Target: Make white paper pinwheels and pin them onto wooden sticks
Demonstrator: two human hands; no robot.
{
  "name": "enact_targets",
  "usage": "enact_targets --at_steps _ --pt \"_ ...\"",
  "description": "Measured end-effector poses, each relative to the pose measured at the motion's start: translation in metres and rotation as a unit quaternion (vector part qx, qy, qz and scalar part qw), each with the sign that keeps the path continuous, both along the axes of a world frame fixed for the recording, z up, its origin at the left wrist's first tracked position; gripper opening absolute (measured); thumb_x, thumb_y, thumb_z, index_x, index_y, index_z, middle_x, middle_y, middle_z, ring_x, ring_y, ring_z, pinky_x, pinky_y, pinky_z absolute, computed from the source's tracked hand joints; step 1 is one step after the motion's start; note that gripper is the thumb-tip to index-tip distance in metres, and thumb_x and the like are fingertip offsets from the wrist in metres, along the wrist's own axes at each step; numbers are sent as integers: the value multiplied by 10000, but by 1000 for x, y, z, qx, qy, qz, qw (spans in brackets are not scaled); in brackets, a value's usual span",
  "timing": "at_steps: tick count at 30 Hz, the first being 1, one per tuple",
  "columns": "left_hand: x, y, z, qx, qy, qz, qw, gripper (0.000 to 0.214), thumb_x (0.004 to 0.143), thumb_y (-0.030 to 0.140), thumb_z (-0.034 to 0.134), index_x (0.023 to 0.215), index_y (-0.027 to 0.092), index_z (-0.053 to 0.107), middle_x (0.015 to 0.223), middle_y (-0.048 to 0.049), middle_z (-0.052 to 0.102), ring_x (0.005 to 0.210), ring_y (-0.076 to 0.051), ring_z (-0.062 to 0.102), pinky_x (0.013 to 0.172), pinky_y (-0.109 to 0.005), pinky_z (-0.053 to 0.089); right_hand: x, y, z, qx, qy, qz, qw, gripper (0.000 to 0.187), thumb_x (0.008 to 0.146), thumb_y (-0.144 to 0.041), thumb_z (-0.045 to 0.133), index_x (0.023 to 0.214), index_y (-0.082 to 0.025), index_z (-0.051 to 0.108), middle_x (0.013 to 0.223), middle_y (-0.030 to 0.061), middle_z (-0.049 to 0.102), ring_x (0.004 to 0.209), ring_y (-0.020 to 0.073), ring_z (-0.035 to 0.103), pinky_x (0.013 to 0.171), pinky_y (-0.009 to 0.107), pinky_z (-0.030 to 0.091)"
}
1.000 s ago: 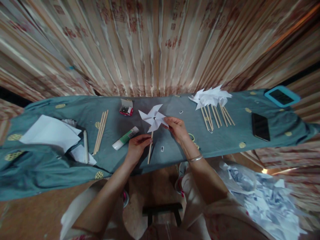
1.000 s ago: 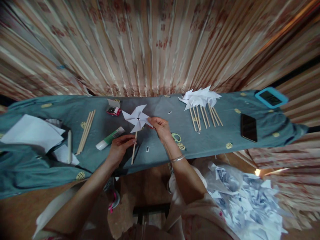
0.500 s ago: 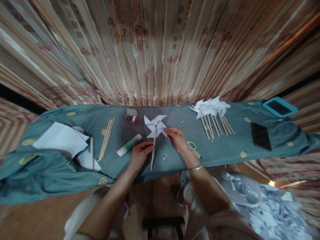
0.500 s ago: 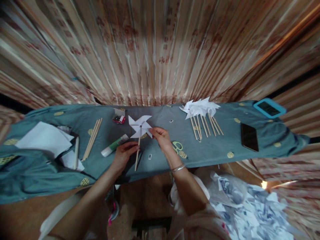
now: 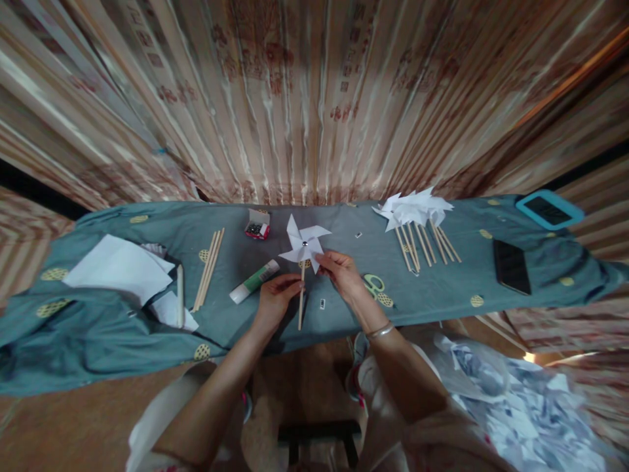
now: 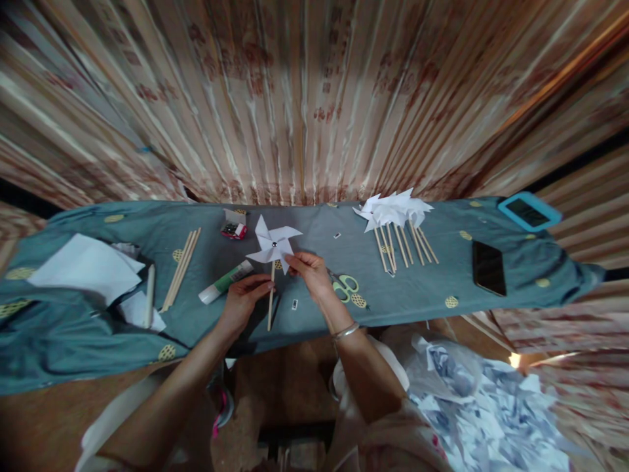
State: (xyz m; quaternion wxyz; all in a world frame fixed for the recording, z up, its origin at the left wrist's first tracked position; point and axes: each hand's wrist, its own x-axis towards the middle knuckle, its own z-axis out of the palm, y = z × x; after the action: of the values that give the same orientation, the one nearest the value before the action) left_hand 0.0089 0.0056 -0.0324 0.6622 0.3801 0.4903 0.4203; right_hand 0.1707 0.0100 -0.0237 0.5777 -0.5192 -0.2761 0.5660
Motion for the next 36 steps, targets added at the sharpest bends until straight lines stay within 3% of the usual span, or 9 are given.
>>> enact_targets --at_steps 15,20,26,36 --pt "1 -3 1 8 -9 -10 1000 355 482 394 887 726 171 758 673 -18 718 619 -155 634 675 -296 538 -6 -7 0 14 -98 39 994 422 539 -567 837 528 -194 639 502 -53 546 515 82 417 529 239 304" --pt "0 -4 2 10 -13 -16 1000 350 487 386 884 729 165 761 706 -27 729 636 -156 637 690 -297 535 -11 -12 6 27 -86 66 994 375 492 -506 874 651 -210 710 631 -36 678 606 120 553 621 256 429" --pt "0 -5 5 18 -28 -18 999 386 476 401 896 744 159 759 736 -32 732 667 -160 638 728 -311 532 -13 -20 1 38 -191 58 979 329 565 -493 836 681 -206 726 657 -4 714 588 138 589 594 266 437" --pt "1 -6 -3 47 -39 -26 998 410 461 431 890 741 157 770 733 -37 747 669 -180 657 737 -336 551 -18 -31 8 31 -314 35 948 441 654 -623 698 600 -192 619 553 -28 589 523 109 470 514 245 338"
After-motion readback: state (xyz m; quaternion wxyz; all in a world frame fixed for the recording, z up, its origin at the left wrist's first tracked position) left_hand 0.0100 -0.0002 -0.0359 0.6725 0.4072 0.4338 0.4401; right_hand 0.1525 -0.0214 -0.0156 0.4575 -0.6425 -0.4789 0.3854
